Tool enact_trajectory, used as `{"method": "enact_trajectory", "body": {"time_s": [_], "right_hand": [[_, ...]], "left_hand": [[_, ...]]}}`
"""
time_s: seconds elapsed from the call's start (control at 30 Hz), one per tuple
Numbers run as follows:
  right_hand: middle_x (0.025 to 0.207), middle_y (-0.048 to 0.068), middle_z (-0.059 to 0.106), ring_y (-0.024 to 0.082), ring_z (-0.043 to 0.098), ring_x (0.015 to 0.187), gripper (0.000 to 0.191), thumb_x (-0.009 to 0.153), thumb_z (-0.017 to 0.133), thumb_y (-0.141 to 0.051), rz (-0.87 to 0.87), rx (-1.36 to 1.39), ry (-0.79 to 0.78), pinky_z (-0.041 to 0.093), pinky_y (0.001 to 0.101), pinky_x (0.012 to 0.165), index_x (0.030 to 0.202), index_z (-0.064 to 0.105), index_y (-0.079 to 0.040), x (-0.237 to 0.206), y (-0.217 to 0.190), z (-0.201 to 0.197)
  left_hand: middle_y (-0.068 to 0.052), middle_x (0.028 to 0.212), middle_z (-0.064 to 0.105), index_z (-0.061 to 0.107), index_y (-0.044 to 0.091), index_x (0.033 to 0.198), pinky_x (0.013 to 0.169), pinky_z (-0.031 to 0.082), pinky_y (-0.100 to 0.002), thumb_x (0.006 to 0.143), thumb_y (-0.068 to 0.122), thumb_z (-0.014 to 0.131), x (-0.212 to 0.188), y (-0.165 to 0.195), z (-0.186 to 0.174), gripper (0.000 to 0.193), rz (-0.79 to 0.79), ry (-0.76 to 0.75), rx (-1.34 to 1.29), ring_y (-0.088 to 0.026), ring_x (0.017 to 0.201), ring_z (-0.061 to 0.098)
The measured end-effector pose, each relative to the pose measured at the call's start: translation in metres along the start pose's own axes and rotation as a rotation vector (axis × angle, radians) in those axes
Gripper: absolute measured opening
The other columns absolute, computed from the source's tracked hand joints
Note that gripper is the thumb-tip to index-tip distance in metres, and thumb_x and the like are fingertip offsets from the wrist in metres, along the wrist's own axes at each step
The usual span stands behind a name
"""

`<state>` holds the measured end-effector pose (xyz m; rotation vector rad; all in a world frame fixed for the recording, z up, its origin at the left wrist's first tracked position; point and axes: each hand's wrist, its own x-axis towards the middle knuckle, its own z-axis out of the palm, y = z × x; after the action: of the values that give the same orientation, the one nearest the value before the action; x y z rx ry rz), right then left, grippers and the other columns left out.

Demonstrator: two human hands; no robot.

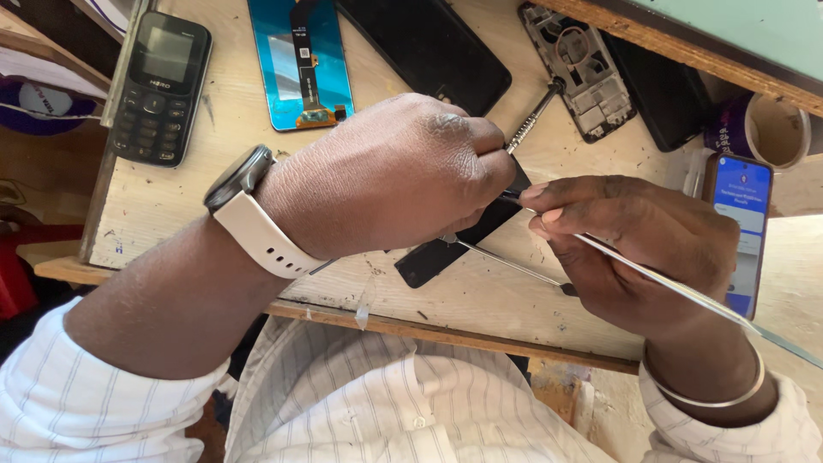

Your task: The person uses a metal prying tool and a screwdriver to pry open the back cover of a smartphone, then removes the battery. The person handles the phone, battery, and tools throughout the process.

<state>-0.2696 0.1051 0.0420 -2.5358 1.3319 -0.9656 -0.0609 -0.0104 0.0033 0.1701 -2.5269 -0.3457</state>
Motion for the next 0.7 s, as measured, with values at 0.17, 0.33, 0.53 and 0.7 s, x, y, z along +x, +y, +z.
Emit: {"method": "enact_trajectory", "body": {"time_s": [0.17, 0.33, 0.53, 0.7], "right_hand": [[0.094, 0.020, 0.073, 0.024, 0.077, 0.089, 0.016, 0.086, 0.077, 0.009, 0.001, -0.002, 0.012, 0.062, 0.0279, 0.070, 0.093, 0.064, 0.002, 0.0002, -0.0010, 0.0009], [0.093, 0.020, 0.074, 0.023, 0.076, 0.084, 0.015, 0.085, 0.077, 0.008, 0.019, -0.004, 0.007, 0.061, 0.0269, 0.066, 0.091, 0.064, 0.003, 0.0028, -0.0038, -0.0002], [0.095, 0.018, 0.074, 0.023, 0.076, 0.085, 0.014, 0.086, 0.077, 0.007, 0.015, -0.034, -0.012, 0.061, 0.0280, 0.069, 0.091, 0.066, 0.001, 0.0033, -0.0061, -0.0019], [0.095, 0.018, 0.074, 0.024, 0.076, 0.086, 0.014, 0.085, 0.077, 0.008, -0.017, -0.064, -0.025, 0.062, 0.0290, 0.069, 0.090, 0.066, 0.001, 0.0028, -0.0081, -0.0025]], "left_hand": [[-0.010, 0.082, 0.064, 0.067, 0.001, 0.088, 0.066, 0.057, -0.042, 0.081, 0.013, 0.077, -0.0002, 0.0010, -0.0004, 0.017, -0.011, -0.002, 0.005, -0.030, 0.081, 0.069], [-0.010, 0.081, 0.064, 0.066, 0.001, 0.087, 0.065, 0.057, -0.042, 0.081, 0.013, 0.078, -0.0004, 0.0014, -0.0018, 0.017, -0.024, -0.011, -0.005, -0.030, 0.081, 0.070], [-0.010, 0.081, 0.064, 0.066, 0.002, 0.084, 0.066, 0.057, -0.042, 0.081, 0.014, 0.078, -0.0006, 0.0006, 0.0011, 0.017, -0.020, -0.016, -0.018, -0.031, 0.081, 0.070], [-0.010, 0.084, 0.065, 0.066, 0.001, 0.087, 0.068, 0.057, -0.043, 0.080, 0.014, 0.079, -0.0013, 0.0025, 0.0019, 0.020, 0.025, 0.040, 0.004, -0.031, 0.082, 0.069]]}}
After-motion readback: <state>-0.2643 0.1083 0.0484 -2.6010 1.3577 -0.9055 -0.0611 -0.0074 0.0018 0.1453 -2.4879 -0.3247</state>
